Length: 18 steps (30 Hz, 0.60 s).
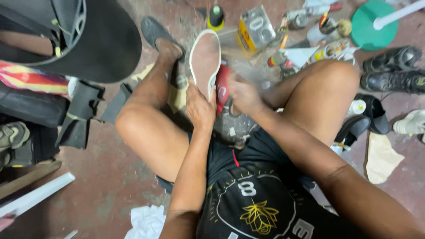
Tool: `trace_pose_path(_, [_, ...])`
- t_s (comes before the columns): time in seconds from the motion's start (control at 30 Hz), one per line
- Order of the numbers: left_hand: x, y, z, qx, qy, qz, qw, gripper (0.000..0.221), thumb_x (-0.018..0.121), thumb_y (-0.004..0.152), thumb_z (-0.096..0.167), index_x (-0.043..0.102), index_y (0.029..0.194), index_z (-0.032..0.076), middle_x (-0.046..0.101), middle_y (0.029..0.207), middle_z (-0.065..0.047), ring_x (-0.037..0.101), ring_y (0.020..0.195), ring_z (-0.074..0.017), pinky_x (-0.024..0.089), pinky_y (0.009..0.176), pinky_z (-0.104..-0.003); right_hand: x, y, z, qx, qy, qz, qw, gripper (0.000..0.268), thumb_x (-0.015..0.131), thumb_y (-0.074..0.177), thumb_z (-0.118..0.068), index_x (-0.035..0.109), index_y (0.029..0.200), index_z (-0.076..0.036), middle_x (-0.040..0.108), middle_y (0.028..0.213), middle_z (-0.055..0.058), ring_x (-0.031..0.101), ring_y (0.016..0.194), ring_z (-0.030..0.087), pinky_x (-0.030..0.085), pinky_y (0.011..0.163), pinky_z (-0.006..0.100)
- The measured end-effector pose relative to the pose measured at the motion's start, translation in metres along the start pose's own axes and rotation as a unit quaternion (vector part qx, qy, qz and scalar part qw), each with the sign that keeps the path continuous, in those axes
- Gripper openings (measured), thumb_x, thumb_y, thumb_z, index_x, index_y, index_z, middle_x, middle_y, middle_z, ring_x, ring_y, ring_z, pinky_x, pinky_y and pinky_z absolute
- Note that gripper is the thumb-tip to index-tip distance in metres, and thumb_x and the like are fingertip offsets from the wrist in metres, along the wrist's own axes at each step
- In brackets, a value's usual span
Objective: The person applies adhesive to a shoe sole using a brush and a bottle, secures the sole with a hammer, and trims excess material using a knife.
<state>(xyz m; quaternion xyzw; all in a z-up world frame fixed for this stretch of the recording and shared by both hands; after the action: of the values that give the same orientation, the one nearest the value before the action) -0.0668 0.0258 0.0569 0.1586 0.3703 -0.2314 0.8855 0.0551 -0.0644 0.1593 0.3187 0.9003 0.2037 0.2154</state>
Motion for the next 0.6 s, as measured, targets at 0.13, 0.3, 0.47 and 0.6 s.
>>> trace_pose_path(0.13, [0.006,0.01,0.0,0.006,0.013,-0.003,1.0,0.082,0.077,0.089,0.037,0.041,0.149,-0.005,0.06,0.131,-0.028,0.06,0.117,-0.0449,0.049,0.099,-0.049,0.002,-0.023,0.049,0.426,0.057,-0.098,0.897,0.029,0.048,0.107,-0.029,0.059,0.098,-0.004,0.052,0.065,0.009,0.049,0.053,0.021,0.042,0.051,0.038])
trace_pose_path(0.3, [0.002,-0.013,-0.004,-0.012,0.013,-0.016,1.0,0.081,0.077,0.089,0.037,0.041,0.149,-0.005,0.06,0.132,-0.028,0.061,0.117,-0.0439,0.049,0.099,-0.05,-0.065,0.021,-0.021,0.136,0.163,0.079,0.974,0.046,0.045,0.112,-0.047,0.059,0.094,-0.006,0.057,0.073,0.002,0.052,0.059,0.009,0.041,0.053,0.025])
trace_pose_path(0.47, [-0.004,-0.008,0.001,-0.008,0.014,-0.015,1.0,0.082,0.077,0.088,0.037,0.041,0.148,-0.005,0.06,0.13,-0.028,0.061,0.116,-0.045,0.05,0.096,-0.05,-0.03,0.019,0.035,0.134,0.074,0.092,0.984,0.04,0.052,0.106,-0.044,0.056,0.092,-0.007,0.05,0.066,-0.001,0.044,0.05,0.009,0.035,0.044,0.026])
trace_pose_path(0.6, [-0.003,-0.008,-0.01,-0.061,-0.011,-0.026,0.998,0.084,0.078,0.083,0.035,0.042,0.148,-0.004,0.061,0.127,-0.027,0.062,0.113,-0.0442,0.05,0.093,-0.05,-0.067,0.007,0.103,0.45,0.175,0.048,0.874,0.035,0.048,0.103,-0.04,0.058,0.088,-0.009,0.048,0.059,-0.004,0.042,0.042,0.008,0.033,0.036,0.024])
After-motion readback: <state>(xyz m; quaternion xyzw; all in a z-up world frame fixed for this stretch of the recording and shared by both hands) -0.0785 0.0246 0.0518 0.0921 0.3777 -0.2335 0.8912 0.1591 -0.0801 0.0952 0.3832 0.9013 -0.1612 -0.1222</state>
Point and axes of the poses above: each hand's wrist, its own y-axis towards the middle knuckle, its own x-axis out of the palm, z = x × y, the point moved 7 cm from there along y, towards the middle knuckle
